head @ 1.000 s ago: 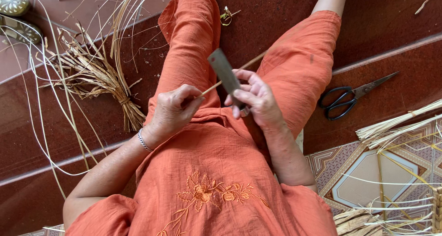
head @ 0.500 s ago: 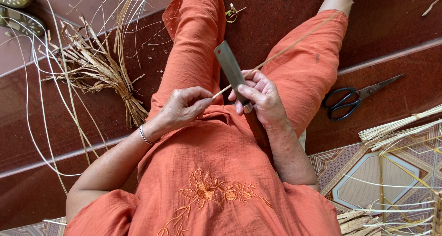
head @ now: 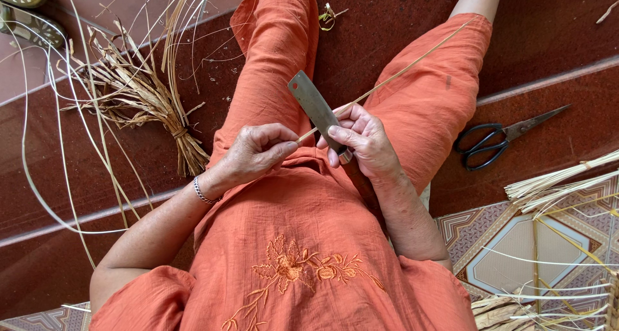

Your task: The person sits on a tiled floor and uses a small knife to shave thin strips of bamboo or palm fiber. They hold the strip with one hand and draw the knife along it repeatedly to thin it down, occasionally adjusting the strip's position.

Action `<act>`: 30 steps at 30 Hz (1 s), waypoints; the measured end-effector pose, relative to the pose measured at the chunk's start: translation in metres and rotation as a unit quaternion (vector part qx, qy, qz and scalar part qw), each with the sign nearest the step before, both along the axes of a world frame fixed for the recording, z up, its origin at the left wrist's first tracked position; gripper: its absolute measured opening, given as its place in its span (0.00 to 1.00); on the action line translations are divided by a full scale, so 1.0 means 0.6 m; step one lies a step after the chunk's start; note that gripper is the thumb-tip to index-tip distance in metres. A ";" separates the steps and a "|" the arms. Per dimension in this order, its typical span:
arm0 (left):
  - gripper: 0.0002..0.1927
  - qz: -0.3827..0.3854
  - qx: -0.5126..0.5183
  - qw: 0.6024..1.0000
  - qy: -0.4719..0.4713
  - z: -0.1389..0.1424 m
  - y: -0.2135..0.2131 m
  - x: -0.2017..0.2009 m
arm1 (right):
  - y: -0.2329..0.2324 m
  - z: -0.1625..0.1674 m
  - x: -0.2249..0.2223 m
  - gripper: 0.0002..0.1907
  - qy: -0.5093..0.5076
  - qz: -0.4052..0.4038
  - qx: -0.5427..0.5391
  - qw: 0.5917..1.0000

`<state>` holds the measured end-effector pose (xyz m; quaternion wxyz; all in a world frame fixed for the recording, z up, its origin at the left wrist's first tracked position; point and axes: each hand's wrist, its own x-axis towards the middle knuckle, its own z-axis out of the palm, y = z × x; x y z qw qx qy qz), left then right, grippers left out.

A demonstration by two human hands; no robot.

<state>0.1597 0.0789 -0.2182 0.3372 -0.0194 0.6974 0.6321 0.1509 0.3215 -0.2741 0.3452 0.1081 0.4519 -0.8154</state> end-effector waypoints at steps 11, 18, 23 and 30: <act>0.09 -0.029 -0.041 0.997 0.066 -0.019 -0.030 0.033 | 0.033 -0.020 -0.004 0.10 0.003 -0.037 -0.002 0.999; 0.09 -0.027 -0.080 0.996 0.038 -0.016 -0.050 0.050 | 0.061 -0.022 -0.010 0.09 0.015 -0.063 -0.022 0.998; 0.08 -0.034 -0.070 0.994 0.073 -0.023 -0.065 0.062 | 0.082 -0.025 -0.018 0.07 0.020 -0.105 -0.018 0.994; 0.08 -0.015 -0.065 0.997 0.037 -0.033 -0.096 0.081 | 0.116 -0.005 -0.040 0.08 0.031 -0.143 -0.009 0.989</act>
